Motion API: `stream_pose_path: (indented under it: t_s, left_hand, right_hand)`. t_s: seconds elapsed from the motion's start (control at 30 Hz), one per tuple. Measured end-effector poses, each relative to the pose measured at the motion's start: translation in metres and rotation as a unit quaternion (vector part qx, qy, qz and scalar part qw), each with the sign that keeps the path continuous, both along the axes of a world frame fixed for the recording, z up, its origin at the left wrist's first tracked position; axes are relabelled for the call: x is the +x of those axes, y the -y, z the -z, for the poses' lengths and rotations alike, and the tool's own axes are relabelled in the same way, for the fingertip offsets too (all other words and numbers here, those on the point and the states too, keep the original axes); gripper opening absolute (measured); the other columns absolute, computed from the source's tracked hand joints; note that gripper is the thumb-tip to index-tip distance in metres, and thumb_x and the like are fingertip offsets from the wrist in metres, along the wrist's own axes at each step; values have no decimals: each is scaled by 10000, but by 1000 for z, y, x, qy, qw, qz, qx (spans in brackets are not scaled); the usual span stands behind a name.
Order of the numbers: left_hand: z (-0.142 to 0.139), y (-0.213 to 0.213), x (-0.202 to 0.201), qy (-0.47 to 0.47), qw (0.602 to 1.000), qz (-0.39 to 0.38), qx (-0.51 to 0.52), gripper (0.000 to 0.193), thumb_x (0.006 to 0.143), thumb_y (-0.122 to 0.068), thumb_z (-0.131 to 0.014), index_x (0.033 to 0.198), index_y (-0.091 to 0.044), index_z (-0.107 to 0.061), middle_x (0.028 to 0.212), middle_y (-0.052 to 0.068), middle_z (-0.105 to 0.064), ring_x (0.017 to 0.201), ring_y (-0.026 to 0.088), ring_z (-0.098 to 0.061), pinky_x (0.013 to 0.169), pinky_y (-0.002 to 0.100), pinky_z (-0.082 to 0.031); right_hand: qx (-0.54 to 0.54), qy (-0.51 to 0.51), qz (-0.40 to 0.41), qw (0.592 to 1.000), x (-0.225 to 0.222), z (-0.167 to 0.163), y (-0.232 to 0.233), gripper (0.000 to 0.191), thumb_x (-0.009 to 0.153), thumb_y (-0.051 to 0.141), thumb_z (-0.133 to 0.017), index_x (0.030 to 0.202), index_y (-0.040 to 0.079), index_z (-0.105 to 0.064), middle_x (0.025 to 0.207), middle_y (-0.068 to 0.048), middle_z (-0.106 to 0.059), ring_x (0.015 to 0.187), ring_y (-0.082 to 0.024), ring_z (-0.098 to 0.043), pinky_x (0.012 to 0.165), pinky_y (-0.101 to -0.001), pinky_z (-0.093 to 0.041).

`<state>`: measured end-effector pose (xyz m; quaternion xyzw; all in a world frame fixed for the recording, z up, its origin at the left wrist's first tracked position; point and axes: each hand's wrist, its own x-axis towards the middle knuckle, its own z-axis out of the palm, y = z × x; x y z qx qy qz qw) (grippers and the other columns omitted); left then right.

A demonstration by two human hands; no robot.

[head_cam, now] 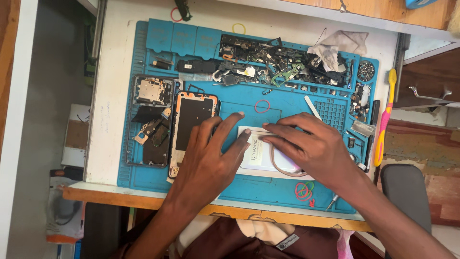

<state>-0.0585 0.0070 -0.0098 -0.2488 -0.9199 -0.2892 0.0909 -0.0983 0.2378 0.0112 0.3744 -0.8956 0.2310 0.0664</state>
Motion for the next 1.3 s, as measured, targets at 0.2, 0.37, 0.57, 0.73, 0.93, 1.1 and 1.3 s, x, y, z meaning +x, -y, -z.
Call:
stream_pose_path:
  t_s: [0.2, 0.37, 0.57, 0.73, 0.93, 1.1, 1.3]
  left_hand:
    - [1, 1, -4, -6, 1000, 0, -22, 311, 864, -60, -729, 1169, -1, -736, 1330, 147, -599, 1177, 359, -550, 942, 488, -477]
    - [4, 1, -7, -13, 1000, -4, -18, 307, 879, -68, -747, 1176, 8, -734, 1256, 143, -632, 1140, 347, -568, 919, 482, -479]
    - [6, 1, -10, -15, 1000, -5, -21, 312, 875, -76, -759, 1174, 10, -732, 1219, 146, -648, 1120, 344, -579, 909, 485, -484]
    - [7, 1, -12, -14, 1000, -5, -18, 332, 870, -89, -769, 1185, 10, -732, 1197, 144, -652, 1118, 344, -580, 913, 488, -484]
    - [7, 1, -13, -13, 1000, -4, -16, 331, 876, -92, -773, 1188, 11, -732, 1188, 145, -653, 1118, 342, -581, 907, 486, -482]
    - [8, 2, -13, -11, 1000, -7, -15, 323, 864, -94, -774, 1172, -4, -736, 1201, 146, -652, 1124, 340, -580, 914, 487, -482]
    - [7, 2, -13, -20, 1000, -7, -23, 338, 870, -102, -773, 1191, -8, -726, 1209, 135, -647, 1130, 332, -579, 930, 484, -479]
  right_hand:
    - [-17, 37, -21, 999, -7, -5, -7, 245, 789, 119, -805, 1034, 121, -811, 985, -33, -714, 858, -185, -707, 689, -316, -588]
    - [-12, 55, -9, 998, -7, -4, -5, 259, 785, 111, -811, 1043, 136, -803, 979, -28, -698, 851, -175, -703, 668, -302, -597]
    - [8, 55, -4, 998, -10, -3, -4, 274, 785, 96, -811, 1054, 149, -805, 968, -20, -691, 833, -168, -697, 626, -285, -592]
    - [15, 44, -3, 999, -11, -2, -4, 269, 789, 104, -811, 1054, 150, -804, 983, -29, -695, 839, -174, -697, 624, -291, -589]
    - [21, 43, 3, 999, -12, -1, -3, 232, 797, 132, -818, 1027, 145, -801, 984, -34, -694, 846, -176, -697, 622, -294, -588]
    - [42, 47, 9, 998, -11, -1, -3, 245, 792, 123, -801, 1035, 158, -803, 986, -25, -700, 829, -174, -691, 584, -295, -572]
    - [86, 60, 18, 994, -10, -5, -2, 316, 733, 100, -782, 1040, 174, -797, 1009, 6, -707, 859, -167, -684, 544, -302, -564]
